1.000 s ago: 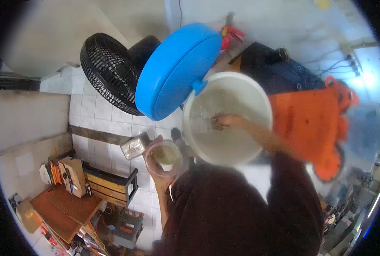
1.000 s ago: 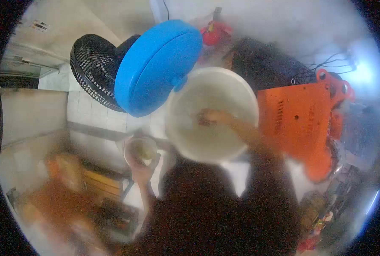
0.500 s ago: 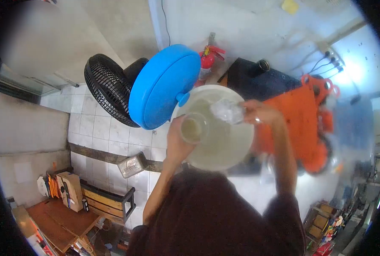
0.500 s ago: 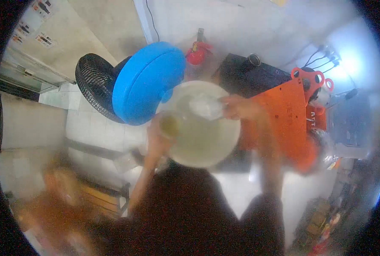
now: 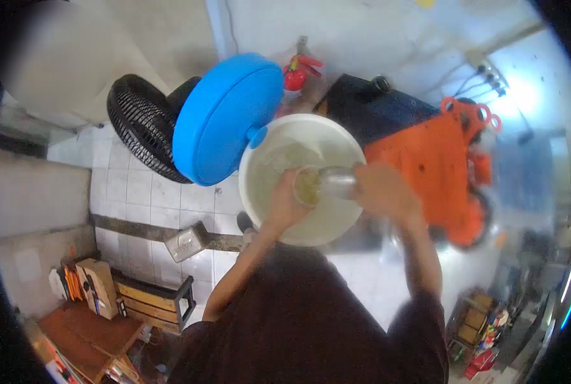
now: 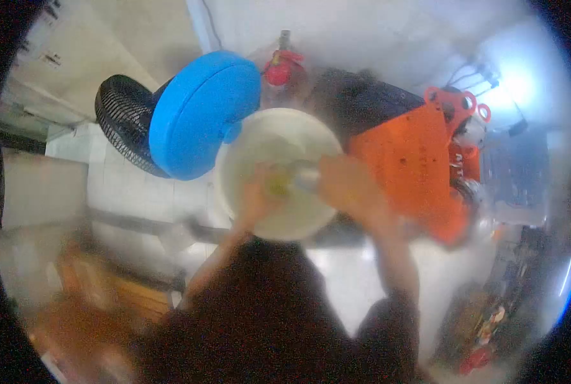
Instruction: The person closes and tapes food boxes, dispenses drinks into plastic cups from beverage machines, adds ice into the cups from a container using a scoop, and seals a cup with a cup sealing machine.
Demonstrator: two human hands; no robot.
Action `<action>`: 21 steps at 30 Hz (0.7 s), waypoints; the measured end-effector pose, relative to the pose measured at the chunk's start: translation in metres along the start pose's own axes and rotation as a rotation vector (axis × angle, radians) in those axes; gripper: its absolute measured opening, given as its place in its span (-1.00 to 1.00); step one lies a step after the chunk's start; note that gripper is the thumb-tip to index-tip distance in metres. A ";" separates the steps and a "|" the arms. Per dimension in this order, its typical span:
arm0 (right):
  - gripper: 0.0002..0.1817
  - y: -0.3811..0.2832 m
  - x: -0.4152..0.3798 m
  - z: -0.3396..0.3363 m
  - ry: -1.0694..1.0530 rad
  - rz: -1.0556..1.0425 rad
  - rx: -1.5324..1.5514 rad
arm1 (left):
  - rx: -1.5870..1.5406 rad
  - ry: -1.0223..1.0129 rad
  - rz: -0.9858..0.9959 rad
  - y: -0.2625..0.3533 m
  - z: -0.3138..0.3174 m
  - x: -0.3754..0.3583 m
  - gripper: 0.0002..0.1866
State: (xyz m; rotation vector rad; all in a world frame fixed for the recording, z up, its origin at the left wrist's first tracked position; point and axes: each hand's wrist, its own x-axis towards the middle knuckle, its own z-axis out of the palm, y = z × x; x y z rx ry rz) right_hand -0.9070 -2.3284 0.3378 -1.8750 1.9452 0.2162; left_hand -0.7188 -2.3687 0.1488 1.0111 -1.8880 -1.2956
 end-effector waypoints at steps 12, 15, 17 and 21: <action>-0.57 0.056 0.169 0.288 -0.243 -0.180 0.034 | -0.093 0.412 -0.080 0.040 -0.094 -0.071 -0.15; -0.60 0.012 0.223 0.365 -0.383 -0.228 -0.025 | 0.017 0.548 -0.247 0.008 -0.126 -0.130 -0.18; -0.64 -0.007 0.247 0.418 -0.292 -0.296 -0.114 | -0.191 0.592 -0.403 -0.018 -0.137 -0.165 -0.13; -0.71 -0.004 0.226 0.345 -0.091 -0.644 -0.096 | 0.043 0.833 -0.361 0.006 -0.140 -0.175 -0.05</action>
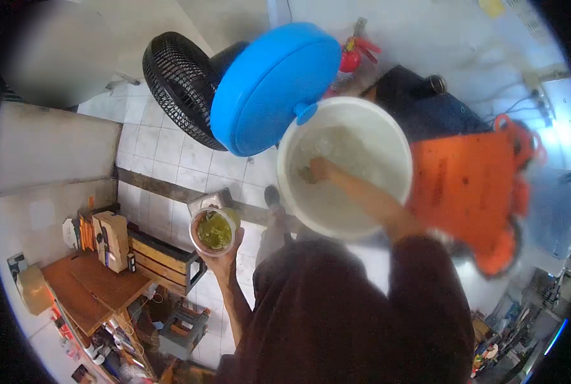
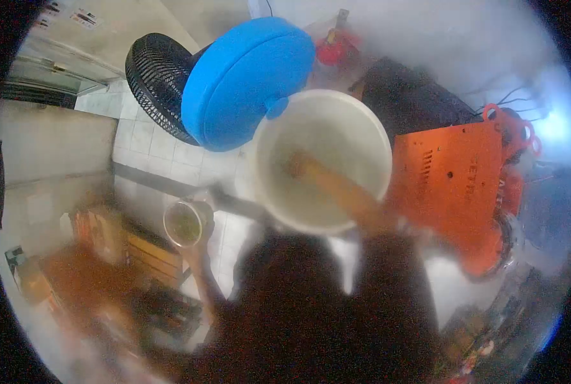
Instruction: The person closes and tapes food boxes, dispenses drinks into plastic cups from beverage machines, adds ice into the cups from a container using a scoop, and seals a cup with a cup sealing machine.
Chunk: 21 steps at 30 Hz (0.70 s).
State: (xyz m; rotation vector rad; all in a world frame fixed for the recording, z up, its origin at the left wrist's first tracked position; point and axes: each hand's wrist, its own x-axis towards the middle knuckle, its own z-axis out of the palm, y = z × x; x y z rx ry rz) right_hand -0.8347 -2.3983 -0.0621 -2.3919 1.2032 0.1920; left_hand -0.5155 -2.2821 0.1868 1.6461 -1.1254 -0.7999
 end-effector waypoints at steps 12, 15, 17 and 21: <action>-0.81 0.053 -0.060 -0.060 -0.185 0.203 1.090 | -0.143 -0.289 0.009 0.029 0.049 0.016 -0.21; -0.75 0.038 -0.084 -0.120 -0.161 0.266 1.115 | -0.145 -0.401 0.141 0.039 0.066 0.029 -0.21; -0.74 0.032 -0.106 -0.155 -0.113 0.332 1.111 | -0.132 -0.427 0.172 0.052 0.080 0.033 -0.22; -0.70 0.020 -0.163 -0.221 -0.003 0.505 1.097 | -0.076 -0.515 0.271 0.064 0.105 0.039 -0.23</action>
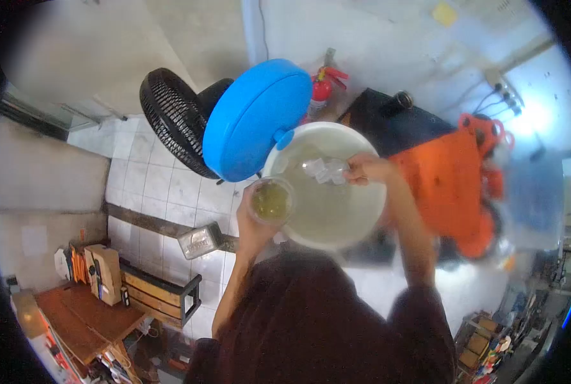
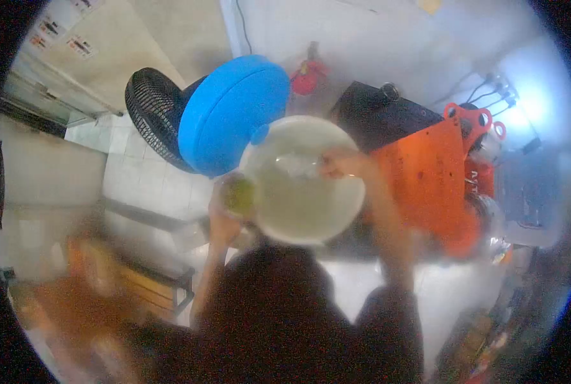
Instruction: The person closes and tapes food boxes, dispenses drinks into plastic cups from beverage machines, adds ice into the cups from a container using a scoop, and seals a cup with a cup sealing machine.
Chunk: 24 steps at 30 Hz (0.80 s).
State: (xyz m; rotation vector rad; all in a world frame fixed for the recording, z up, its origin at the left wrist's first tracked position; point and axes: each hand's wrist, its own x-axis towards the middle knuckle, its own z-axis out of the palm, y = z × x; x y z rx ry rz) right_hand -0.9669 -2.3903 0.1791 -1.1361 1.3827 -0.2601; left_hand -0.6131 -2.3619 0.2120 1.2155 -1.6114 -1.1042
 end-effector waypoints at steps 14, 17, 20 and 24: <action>-0.69 -0.061 -0.117 0.010 0.193 -0.054 -0.531 | 0.086 -0.241 -0.069 -0.025 0.101 0.013 -0.13; -0.71 -0.017 -0.110 0.005 0.149 -0.027 -0.372 | 0.132 -0.234 0.119 -0.037 0.102 0.012 -0.13; -0.66 0.009 -0.116 0.016 0.170 -0.037 0.001 | 0.045 -0.227 0.123 -0.031 0.097 0.013 -0.13; -0.58 -0.005 -0.128 0.028 0.242 0.013 0.345 | -0.016 -0.192 0.079 -0.036 0.097 0.013 -0.16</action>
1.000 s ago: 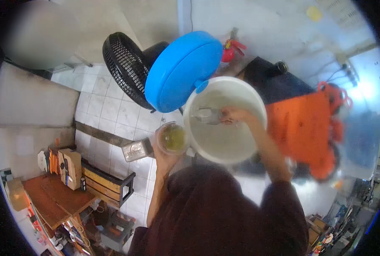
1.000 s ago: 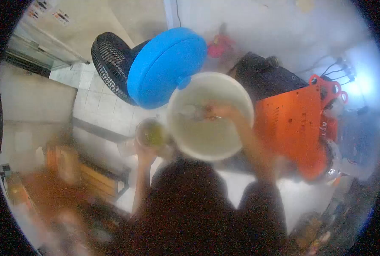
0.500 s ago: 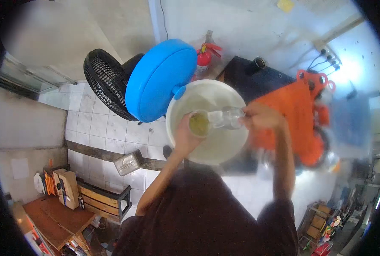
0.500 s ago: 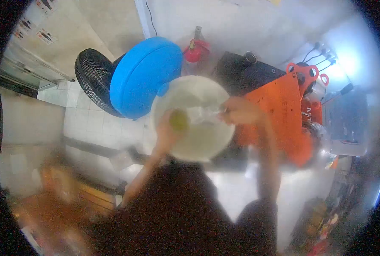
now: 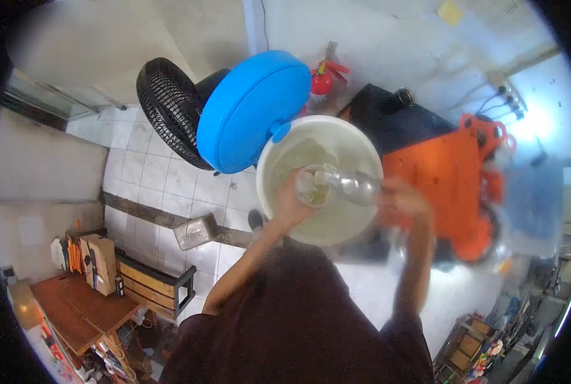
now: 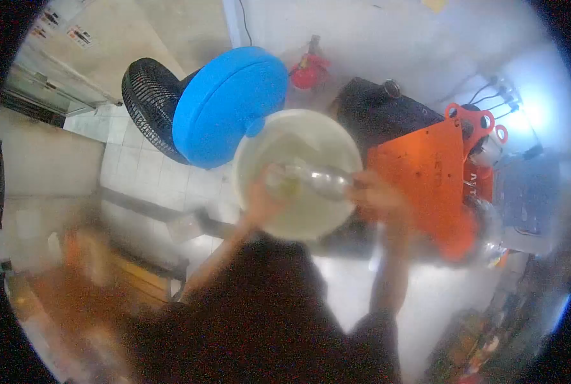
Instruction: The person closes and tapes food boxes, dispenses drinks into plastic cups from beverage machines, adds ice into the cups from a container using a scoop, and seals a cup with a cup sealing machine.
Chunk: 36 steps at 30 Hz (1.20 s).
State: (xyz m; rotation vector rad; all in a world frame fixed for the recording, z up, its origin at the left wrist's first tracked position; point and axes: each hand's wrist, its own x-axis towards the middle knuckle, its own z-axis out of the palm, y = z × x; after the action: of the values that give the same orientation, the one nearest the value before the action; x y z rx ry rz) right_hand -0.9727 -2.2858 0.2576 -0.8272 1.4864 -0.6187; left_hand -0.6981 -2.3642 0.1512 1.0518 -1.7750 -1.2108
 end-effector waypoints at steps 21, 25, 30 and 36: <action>-0.60 -0.010 -0.006 -0.001 -0.052 -0.088 -0.440 | 0.177 -0.069 0.041 0.007 0.025 -0.006 -0.13; -0.61 -0.011 -0.016 0.003 0.023 0.056 -0.385 | 0.113 -0.054 -0.046 -0.004 0.031 -0.008 -0.14; -0.61 0.018 -0.010 -0.011 0.041 -0.131 -0.399 | 0.070 -0.059 -0.072 0.002 0.029 -0.011 -0.14; -0.64 0.023 -0.015 -0.021 0.007 -0.015 -0.167 | 0.091 -0.007 -0.076 0.011 0.029 -0.013 -0.11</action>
State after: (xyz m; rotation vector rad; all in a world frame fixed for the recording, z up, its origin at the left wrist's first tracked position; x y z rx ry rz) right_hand -0.9973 -2.2624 0.2508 -0.9658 1.5544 -0.5138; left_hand -0.7210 -2.3395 0.1514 1.1781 -1.8254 -1.1895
